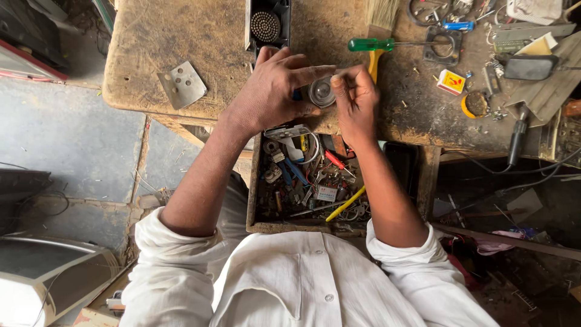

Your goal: The person disassembles a small black electronic device using a screwdriver, removes the circuit board, and then reassembles the unit by placing the board back inside and securing the casing. The person also uses a brush to clean the interior of the device.

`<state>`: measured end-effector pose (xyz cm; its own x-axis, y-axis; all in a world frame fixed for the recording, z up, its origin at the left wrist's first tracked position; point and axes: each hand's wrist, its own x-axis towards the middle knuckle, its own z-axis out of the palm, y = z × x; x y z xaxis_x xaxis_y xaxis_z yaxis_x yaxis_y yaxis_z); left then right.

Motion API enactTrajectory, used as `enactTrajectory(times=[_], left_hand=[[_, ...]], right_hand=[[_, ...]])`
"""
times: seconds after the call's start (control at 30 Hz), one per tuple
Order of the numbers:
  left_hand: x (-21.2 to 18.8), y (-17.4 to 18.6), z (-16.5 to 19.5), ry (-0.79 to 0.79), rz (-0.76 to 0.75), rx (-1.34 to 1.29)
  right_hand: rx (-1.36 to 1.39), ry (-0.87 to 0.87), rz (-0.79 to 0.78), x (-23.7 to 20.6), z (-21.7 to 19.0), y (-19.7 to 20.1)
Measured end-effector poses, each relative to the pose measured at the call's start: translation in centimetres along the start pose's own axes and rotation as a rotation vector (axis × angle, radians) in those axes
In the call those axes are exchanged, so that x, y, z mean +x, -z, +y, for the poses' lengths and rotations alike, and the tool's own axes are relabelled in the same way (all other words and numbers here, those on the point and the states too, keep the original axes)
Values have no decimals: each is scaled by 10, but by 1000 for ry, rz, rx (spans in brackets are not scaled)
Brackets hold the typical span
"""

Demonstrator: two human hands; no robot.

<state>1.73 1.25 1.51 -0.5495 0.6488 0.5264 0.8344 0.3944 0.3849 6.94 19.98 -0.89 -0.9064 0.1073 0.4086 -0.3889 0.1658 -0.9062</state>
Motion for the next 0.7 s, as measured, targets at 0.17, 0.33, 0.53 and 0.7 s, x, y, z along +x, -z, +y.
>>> enactTrajectory(times=[0.17,0.33,0.53,0.7], left_hand=[[0,3,3,74,56,-48],[-10,9,2,133,146,-146],[-21,14,3,67,313,-196],[-24,15,2,75,364,-156]], right_hand=[[-23,16,22,-3,-9,-1],[-254,68,251,-12,-11,3],[-1385,17,174,-11,-9,43],[-1324,-236,54,-16,-5,47]])
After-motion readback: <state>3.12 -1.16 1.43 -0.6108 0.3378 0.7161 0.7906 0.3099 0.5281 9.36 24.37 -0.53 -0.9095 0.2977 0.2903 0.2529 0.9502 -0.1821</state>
